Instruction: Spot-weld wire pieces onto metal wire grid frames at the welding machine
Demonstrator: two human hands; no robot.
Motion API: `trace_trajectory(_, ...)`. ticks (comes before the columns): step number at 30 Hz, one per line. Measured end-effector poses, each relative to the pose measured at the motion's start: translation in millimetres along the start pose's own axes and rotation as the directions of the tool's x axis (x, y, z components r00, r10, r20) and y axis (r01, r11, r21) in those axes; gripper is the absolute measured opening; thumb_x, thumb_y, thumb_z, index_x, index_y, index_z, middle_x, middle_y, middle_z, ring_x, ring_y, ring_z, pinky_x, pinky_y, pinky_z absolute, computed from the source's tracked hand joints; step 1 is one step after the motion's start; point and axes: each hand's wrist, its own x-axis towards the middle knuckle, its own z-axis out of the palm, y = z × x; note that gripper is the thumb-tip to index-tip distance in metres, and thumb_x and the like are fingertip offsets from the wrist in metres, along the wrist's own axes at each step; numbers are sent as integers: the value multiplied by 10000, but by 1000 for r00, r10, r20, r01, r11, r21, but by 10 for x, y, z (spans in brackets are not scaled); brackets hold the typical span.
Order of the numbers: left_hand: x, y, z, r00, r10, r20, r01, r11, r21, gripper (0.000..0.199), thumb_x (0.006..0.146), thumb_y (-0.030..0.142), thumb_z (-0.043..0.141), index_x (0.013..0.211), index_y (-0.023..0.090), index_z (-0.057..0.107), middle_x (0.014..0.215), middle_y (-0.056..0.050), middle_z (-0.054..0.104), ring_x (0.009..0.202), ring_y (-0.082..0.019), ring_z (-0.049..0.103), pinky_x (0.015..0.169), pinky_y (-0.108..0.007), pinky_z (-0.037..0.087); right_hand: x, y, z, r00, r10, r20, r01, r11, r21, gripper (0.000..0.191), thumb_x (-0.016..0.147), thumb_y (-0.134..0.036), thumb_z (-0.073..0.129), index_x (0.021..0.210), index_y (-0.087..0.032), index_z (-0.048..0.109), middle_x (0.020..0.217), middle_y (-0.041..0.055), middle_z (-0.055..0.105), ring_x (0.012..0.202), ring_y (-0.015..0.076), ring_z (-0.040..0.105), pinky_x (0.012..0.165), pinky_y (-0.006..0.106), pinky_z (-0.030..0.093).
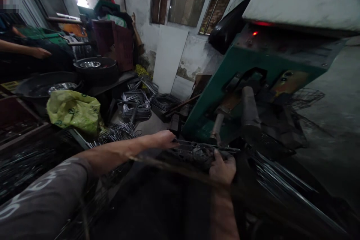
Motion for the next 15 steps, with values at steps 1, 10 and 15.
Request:
trace_trajectory(1,9,-5,10,1000,3,-3,-3,1000,-4,425,859,471,450,836,134,708,769,-95,688,699,-163,626,587,-212,423,11,5,1,1000,-10,0,10,1000,-18,397,571,-428,745,755,-180,497,599,-62,503,482,96,475,508,278,479)
trace_trajectory(10,49,-10,41,1000,-15,20,16,998,-58,428,848,496,452,816,145,695,724,-62,663,604,-122,570,496,-195,353,84,25,-6,999,-45,14,46,999,-8,416,541,-409,753,763,-171,495,627,-38,532,511,108,503,516,274,476)
trace_trajectory(15,48,-5,26,1000,1,20,1,997,-79,427,855,484,446,803,139,691,701,-63,655,611,-127,572,515,-199,361,66,9,17,1000,-8,10,7,999,48,426,525,-378,775,769,-171,493,652,-25,566,545,116,536,579,298,512)
